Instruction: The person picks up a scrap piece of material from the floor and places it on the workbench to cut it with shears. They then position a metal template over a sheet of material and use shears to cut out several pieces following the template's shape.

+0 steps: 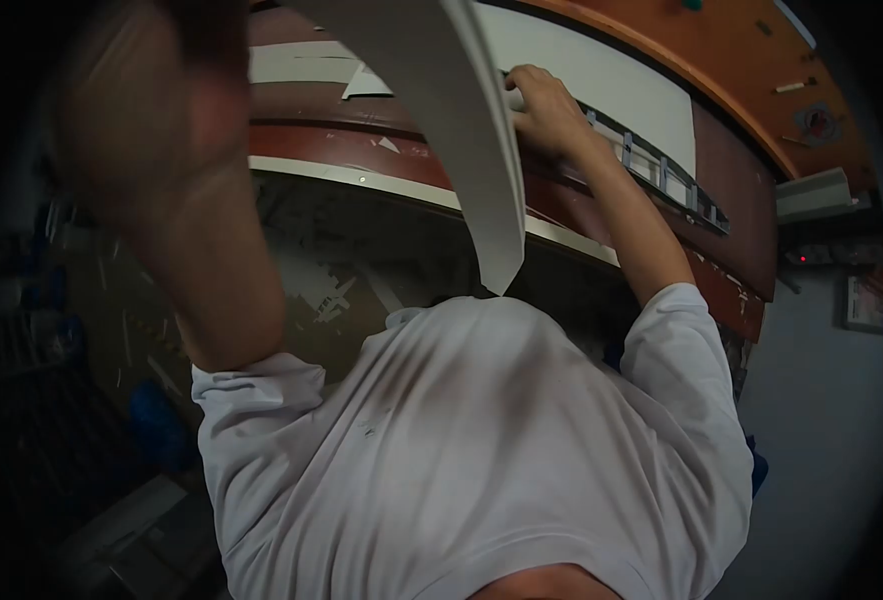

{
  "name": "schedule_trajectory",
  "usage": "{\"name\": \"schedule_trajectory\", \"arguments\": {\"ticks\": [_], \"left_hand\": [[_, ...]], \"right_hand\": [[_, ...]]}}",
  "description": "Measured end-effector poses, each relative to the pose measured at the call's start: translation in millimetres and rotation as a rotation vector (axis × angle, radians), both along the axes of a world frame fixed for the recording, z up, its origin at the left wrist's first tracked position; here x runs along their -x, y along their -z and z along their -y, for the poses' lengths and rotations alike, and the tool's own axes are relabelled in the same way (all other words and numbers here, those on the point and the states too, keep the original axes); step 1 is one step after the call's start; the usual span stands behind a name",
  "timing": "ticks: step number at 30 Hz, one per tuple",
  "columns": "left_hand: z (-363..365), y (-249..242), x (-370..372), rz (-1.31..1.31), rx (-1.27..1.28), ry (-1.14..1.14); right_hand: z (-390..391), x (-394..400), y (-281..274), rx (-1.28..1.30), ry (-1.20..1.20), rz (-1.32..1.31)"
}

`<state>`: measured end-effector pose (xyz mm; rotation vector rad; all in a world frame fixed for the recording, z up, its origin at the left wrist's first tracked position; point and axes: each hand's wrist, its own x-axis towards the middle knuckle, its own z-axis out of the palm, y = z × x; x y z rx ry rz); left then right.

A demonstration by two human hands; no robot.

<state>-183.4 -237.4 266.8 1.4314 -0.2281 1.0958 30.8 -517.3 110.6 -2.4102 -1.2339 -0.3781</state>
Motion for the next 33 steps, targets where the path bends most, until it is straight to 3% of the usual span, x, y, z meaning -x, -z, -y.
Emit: {"name": "schedule_trajectory", "arguments": {"ticks": [2, 3, 5, 8, 9, 11, 12, 15, 18, 23, 25, 27, 29, 31, 33], "left_hand": [[18, -1, -19, 0.022, -0.009, 0.085], [31, 1, -32, 0.024, -0.013, 0.135], [49, -1, -46, 0.047, -0.008, 0.217], [65, -3, -64, 0.073, 0.002, 0.323], [69, -5, -70, 0.084, 0.002, 0.36], [80, -8, -84, 0.101, 0.005, 0.435], [90, -10, -89, 0.111, 0.012, 0.47], [139, -12, -97, 0.119, 0.083, 0.58], [206, -4, -81, -0.019, 0.209, 0.633], [316, 13, -68, -0.158, 0.138, 0.795], [376, 28, -61, -0.216, 0.112, 0.991], [439, 49, -46, -0.375, 0.18, 1.054], [500, 76, -48, -0.429, 0.137, 1.294], [576, 83, -22, -0.488, 0.044, 1.374], [647, 81, 0, -0.517, -0.096, 1.536]], "right_hand": [[-9, 1, 15, 0.181, 0.025, -0.229], [-1, -5, 52, 0.09, -0.015, 0.068], [1, 4, 59, -0.075, -0.013, -0.171], [23, 65, 23, -0.636, -0.267, -0.953], [38, 78, 21, -0.846, -0.483, -1.279], [67, 121, 20, -1.136, -0.614, -1.423], [78, 147, 22, -1.186, -0.492, -1.27], [121, 207, 29, -0.767, -0.01, -0.775], [152, 244, 46, -0.698, 0.359, -0.777], [242, 314, 70, -0.979, 0.828, -0.748], [298, 351, 72, -1.046, 1.037, -0.658], [360, 403, 81, -0.88, 1.25, -0.419], [420, 465, 59, -0.837, 1.4, -0.391], [489, 530, 60, -0.843, 1.554, -0.3], [560, 589, 17, -0.718, 1.668, -0.341]]}}
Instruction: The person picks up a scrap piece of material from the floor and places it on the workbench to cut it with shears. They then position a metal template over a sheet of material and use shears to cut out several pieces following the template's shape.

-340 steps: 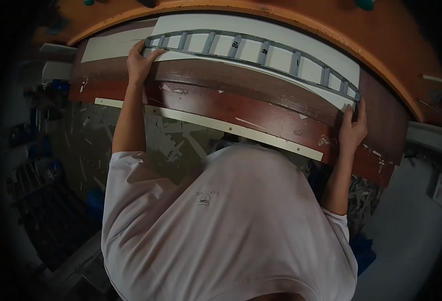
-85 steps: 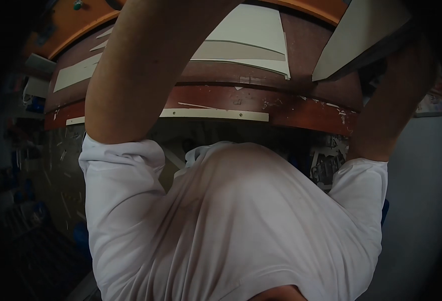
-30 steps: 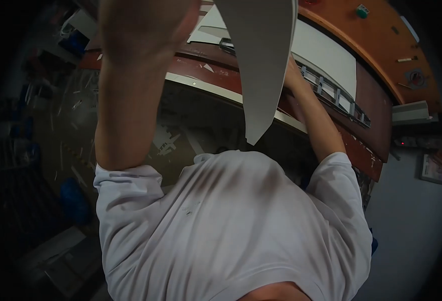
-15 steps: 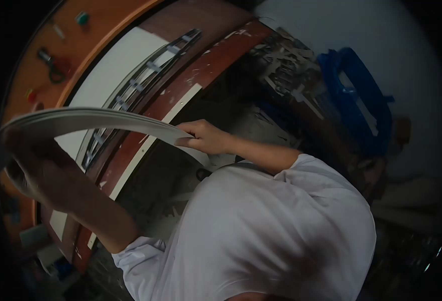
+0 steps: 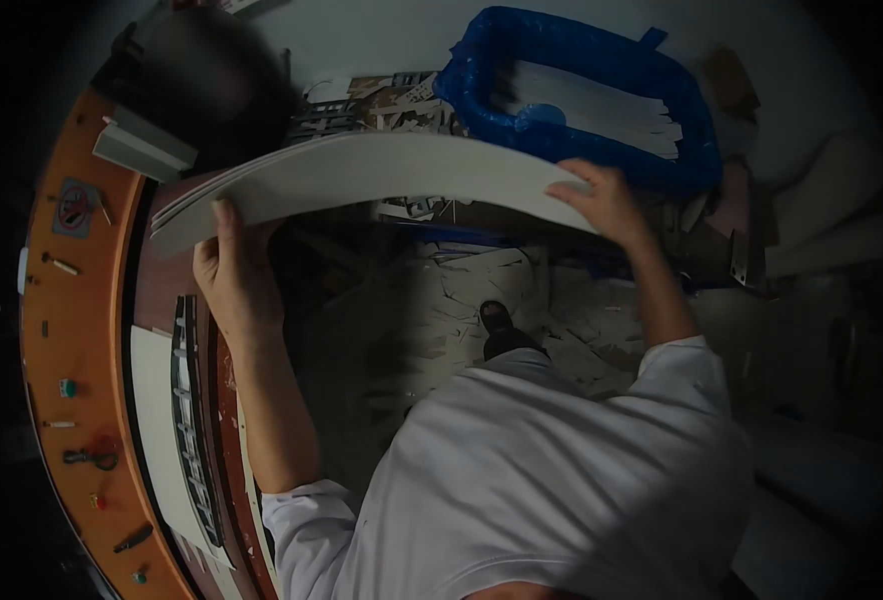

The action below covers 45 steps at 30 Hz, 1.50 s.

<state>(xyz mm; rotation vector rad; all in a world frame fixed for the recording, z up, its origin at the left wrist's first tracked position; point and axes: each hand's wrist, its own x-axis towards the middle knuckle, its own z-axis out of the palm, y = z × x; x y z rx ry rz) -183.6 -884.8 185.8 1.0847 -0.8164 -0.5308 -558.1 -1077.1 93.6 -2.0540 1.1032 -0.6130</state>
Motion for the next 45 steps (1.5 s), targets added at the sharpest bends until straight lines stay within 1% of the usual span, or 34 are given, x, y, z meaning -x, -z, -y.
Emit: {"name": "schedule_trajectory", "arguments": {"ticks": [1, 4, 6, 7, 8, 9, 10, 11, 12, 13, 14, 15, 16, 17, 18, 19, 20, 21, 22, 23, 24, 26, 27, 29, 31, 32, 33, 35, 36, 37, 39, 40, 43, 45], "left_hand": [[38, -6, 12, 0.008, -0.028, 0.099], [151, -14, 46, -0.078, -0.087, 0.24], [218, -6, 67, -0.125, -0.133, 0.332], [248, 2, 76, -0.136, -0.164, 0.366], [277, 22, 77, -0.132, -0.207, 0.416], [296, 50, 75, -0.128, -0.252, 0.467], [301, 76, 77, -0.104, -0.382, 0.403], [296, 97, 82, -0.024, -0.503, 0.356], [281, 118, 86, 0.057, -0.618, 0.303], [260, 148, 86, 0.201, -0.684, 0.316], [229, 181, 84, 0.342, -0.755, 0.327], [192, 209, 81, 0.63, -0.748, 0.334], [147, 247, 76, 0.754, -0.756, 0.374], [95, 281, 66, 0.823, -0.858, 0.448], [54, 279, 68, 0.914, -1.173, 0.581], [0, 315, 55, 0.893, -1.239, 0.643], [-52, 335, 51, 0.801, -1.391, 0.593], [-117, 380, 38, 0.655, -1.428, 0.563], [-159, 377, 43, 0.649, -1.522, 0.539], [-196, 373, 50, 0.623, -1.625, 0.497], [-230, 375, 56, 0.567, -1.645, 0.426], [-314, 404, 70, 0.416, -1.693, 0.231], [-346, 419, 75, 0.435, -1.564, 0.197], [-369, 410, 90, 0.287, -1.494, 0.041], [-386, 414, 101, 0.235, -1.332, -0.218], [-385, 390, 102, 0.068, -1.283, -0.263], [-384, 355, 100, -0.081, -1.217, -0.295], [-403, 331, 93, -0.149, -1.13, -0.423], [-415, 325, 86, -0.142, -1.079, -0.48], [-427, 318, 79, -0.132, -1.027, -0.535], [-457, 304, 59, -0.033, -0.921, -0.639], [-468, 288, 50, -0.013, -0.871, -0.688], [-500, 227, 18, 0.056, -0.733, -0.806], [-517, 199, 3, 0.075, -0.649, -0.86]], "right_hand": [[35, 29, -17, 0.087, 0.042, -0.036], [133, 103, -49, 0.367, 0.101, -0.187], [198, 143, -61, 0.354, 0.079, -0.27], [215, 152, -65, 0.316, 0.104, -0.305], [232, 163, -52, 0.45, 0.122, -0.426], [247, 176, -27, 0.582, 0.138, -0.546], [254, 188, -1, 0.713, 0.157, -0.667], [250, 198, 23, 0.701, 0.205, -0.622], [243, 205, 47, 0.694, 0.248, -0.576], [234, 208, 67, 0.687, 0.285, -0.527], [208, 205, 84, 0.548, 0.352, -0.307], [171, 199, 99, 0.403, 0.413, -0.089], [136, 192, 123, 0.236, 0.54, -0.028], [102, 185, 158, 0.039, 0.613, 0.062], [63, 172, 189, 0.003, 0.633, 0.063], [30, 171, 232, -0.286, 0.591, 0.051], [-7, 164, 280, -0.288, 0.555, -0.081], [-46, 148, 299, -0.25, 0.46, -0.053], [-75, 128, 292, -0.416, 0.371, -0.133], [-96, 109, 285, -0.481, 0.301, -0.136], [-112, 90, 281, -0.545, 0.207, -0.146], [-121, 51, 282, -0.514, 0.017, -0.17], [-121, 28, 284, -0.497, -0.094, -0.184], [-108, -18, 281, -0.483, -0.243, -0.182], [-91, -68, 270, -0.266, -0.406, -0.112], [-85, -95, 261, -0.272, -0.418, -0.123], [-84, -124, 250, -0.276, -0.414, -0.13], [-104, -184, 206, -0.237, -0.43, -0.122], [-124, -213, 184, -0.243, -0.422, -0.097], [-135, -241, 174, -0.307, -0.491, -0.103], [-175, -291, 158, -0.226, -0.642, 0.005], [-209, -310, 135, -0.199, -0.666, 0.034], [-280, -363, 93, -0.151, -0.9, 0.097], [-320, -390, 57, -0.001, -0.984, 0.063]]}}
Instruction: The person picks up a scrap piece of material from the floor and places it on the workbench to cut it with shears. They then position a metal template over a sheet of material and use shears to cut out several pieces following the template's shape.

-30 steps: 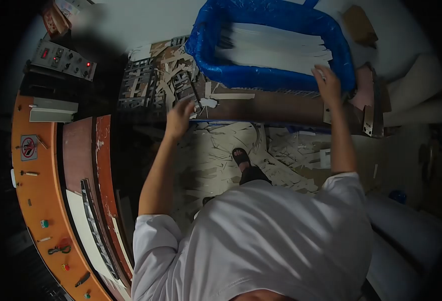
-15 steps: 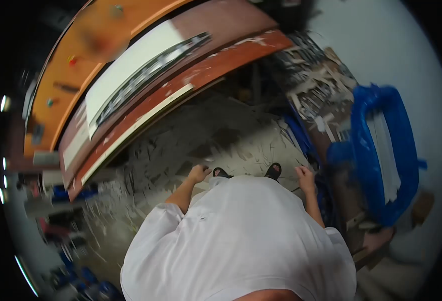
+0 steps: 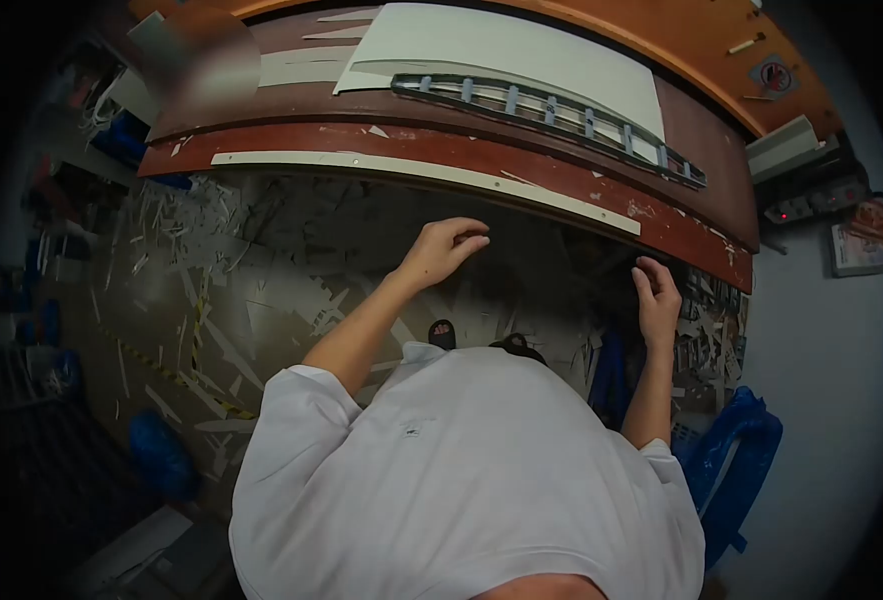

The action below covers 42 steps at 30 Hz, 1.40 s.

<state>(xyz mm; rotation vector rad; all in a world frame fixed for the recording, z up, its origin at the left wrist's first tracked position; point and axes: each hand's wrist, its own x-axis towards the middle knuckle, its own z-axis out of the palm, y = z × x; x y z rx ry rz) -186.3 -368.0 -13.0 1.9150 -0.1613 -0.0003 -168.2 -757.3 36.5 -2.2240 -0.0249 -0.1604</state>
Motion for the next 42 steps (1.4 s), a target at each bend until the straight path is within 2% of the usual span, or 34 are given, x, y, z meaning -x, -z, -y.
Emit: {"name": "schedule_trajectory", "arguments": {"ticks": [2, 4, 6, 9, 11, 14, 15, 17, 22, 25, 30, 35, 42], "left_hand": [[-17, -21, -14, 0.036, 0.107, -0.08], [-33, -37, -27, 0.1, 0.187, -0.171], [-49, -45, -45, 0.177, 0.262, -0.253], [-82, -50, -82, 0.284, 0.246, -0.363], [-102, -64, -107, 0.279, 0.291, -0.424], [-138, -67, -156, 0.305, 0.23, -0.521], [-146, -75, -169, 0.306, 0.11, -0.532], [-165, -71, -201, 0.288, 0.097, -0.546], [-203, -56, -260, 0.272, -0.12, -0.623], [-224, -50, -279, 0.176, -0.149, -0.562], [-251, -21, -285, 0.087, 0.055, -0.534], [-237, -31, -277, 0.115, 0.113, -0.534], [-238, -29, -272, 0.152, 0.25, -0.574]], "right_hand": [[-25, -30, -22, 0.081, -0.068, 0.01], [-40, -66, -33, 0.231, -0.211, 0.265], [-54, -101, -40, 0.332, -0.215, 0.286], [-73, -151, -50, 0.429, -0.321, 0.308], [-85, -178, -52, 0.568, -0.363, 0.351], [-93, -209, -48, 0.669, -0.437, 0.368], [-97, -215, -51, 0.666, -0.476, 0.326], [-95, -225, -48, 0.643, -0.521, 0.295], [-92, -249, -34, 0.62, -0.556, 0.315], [-95, -250, -43, 0.542, -0.555, 0.239], [-95, -256, -63, 0.465, -0.507, 0.211], [-112, -289, -93, 0.491, -0.439, 0.228], [-161, -348, -64, 0.444, -0.508, 0.266]]}}
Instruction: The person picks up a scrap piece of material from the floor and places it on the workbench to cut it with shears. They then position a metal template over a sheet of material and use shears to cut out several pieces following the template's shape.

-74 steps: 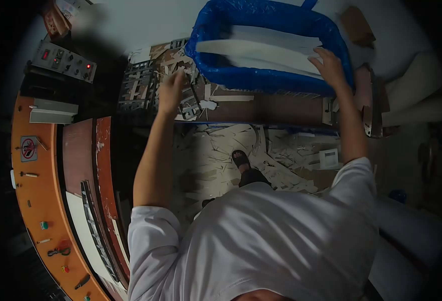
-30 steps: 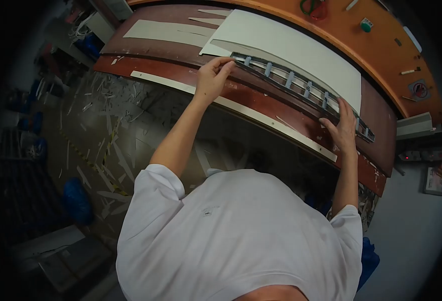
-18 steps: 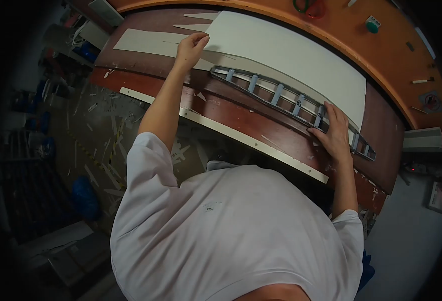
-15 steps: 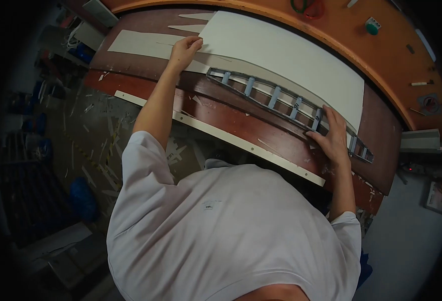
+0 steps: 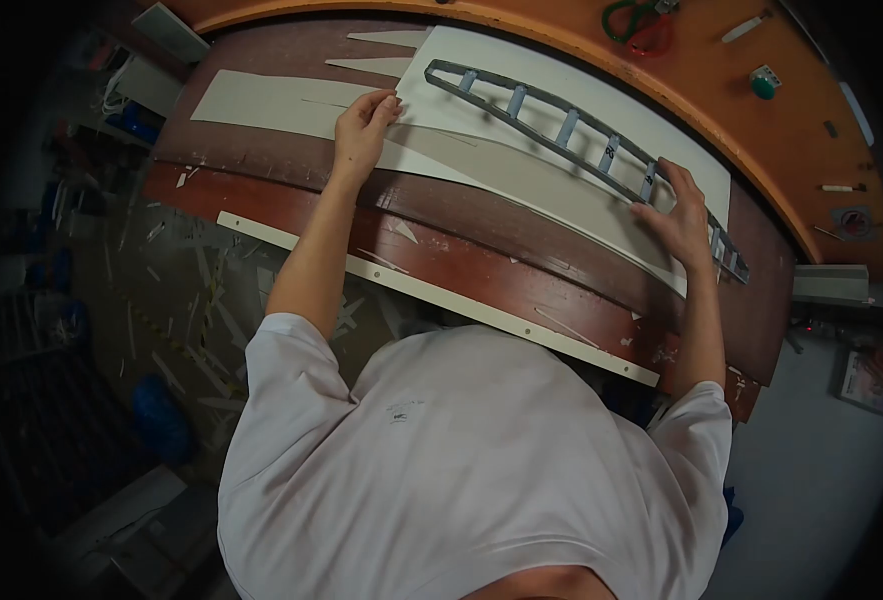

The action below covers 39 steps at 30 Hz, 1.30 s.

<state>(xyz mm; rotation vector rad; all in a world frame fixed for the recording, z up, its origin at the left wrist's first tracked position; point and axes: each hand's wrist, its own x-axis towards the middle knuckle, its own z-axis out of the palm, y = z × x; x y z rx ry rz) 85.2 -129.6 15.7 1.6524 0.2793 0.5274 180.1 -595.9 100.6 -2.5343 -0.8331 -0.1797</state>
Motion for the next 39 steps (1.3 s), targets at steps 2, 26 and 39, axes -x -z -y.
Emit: {"name": "schedule_trajectory", "arguments": {"ticks": [2, 26, 39], "left_hand": [[-1, 2, -1, 0.023, 0.048, -0.005], [5, -21, -25, -0.125, -0.807, 0.017], [20, -23, -38, -0.17, -1.025, -0.089]], "right_hand": [[-10, -5, 4, -0.007, -0.006, -0.02], [88, 2, 24, 0.066, 0.278, 0.088], [184, 3, 69, -0.287, 0.641, -0.083]]}}
